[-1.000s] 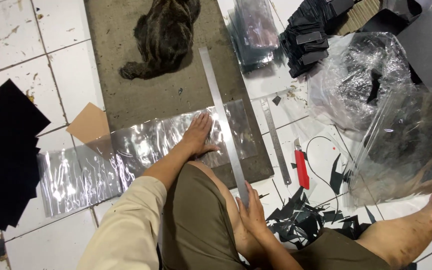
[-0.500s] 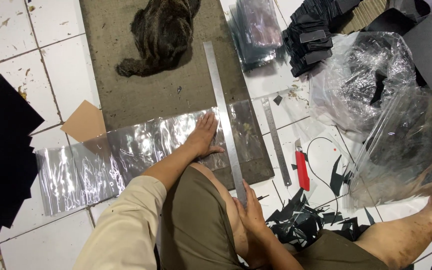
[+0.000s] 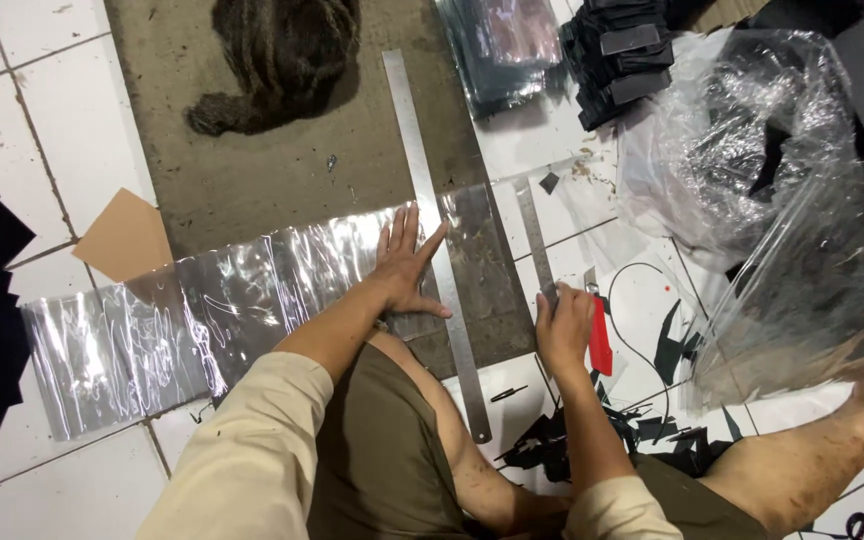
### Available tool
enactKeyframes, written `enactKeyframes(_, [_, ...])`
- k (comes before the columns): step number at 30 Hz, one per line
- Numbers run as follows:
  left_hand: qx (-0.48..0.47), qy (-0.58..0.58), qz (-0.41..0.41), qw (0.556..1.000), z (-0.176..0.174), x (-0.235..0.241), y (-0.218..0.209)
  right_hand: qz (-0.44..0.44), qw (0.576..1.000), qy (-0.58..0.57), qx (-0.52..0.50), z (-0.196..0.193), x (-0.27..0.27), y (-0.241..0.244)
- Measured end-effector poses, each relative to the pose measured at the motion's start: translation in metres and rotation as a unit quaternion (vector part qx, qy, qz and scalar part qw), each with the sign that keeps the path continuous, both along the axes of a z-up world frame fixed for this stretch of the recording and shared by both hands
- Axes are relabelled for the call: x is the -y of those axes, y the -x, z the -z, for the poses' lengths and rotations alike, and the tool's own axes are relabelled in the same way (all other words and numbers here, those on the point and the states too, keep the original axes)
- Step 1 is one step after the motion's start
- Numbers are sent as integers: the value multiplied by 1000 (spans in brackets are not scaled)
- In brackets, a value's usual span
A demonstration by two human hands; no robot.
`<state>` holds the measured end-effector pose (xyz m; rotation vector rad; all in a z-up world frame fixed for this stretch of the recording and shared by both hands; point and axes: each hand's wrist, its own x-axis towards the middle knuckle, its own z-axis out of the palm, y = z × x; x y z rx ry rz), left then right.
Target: Cutting clear plastic film into smaller pieces using a ruler and a utility knife
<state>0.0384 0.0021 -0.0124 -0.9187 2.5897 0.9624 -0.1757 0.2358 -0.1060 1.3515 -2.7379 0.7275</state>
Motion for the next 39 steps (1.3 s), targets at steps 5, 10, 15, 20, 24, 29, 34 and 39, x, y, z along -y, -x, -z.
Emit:
enactKeyframes(5, [-1,-10,-4,1000,10,2,2,40,995,-24,84,-12,15,5])
enactKeyframes(10, [-7,-12,-8,1000,12,1,1,13,984,-52,172,-40,8,23])
enactKeyframes(15, [-8,7,-5,1000,19,1,1,-30,961,-88,259,-119,-5,53])
enactKeyframes(20, [-6,-7,-13,1000,20,2,1,-122,967,-201,104,-112,3,96])
enactKeyframes(24, [8,-13,-15,1000,22,4,2,-177,955,-229,70,-128,25,87])
enactKeyframes(29, [20,-22,-9,1000,21,5,3,-192,953,-219,85,-106,22,96])
enactKeyframes(34, [31,-27,-9,999,17,6,6,-188,954,-212,101,-100,22,97])
enactKeyframes(39, [48,-23,-14,998,12,6,8,-194,950,-220,101,-87,21,104])
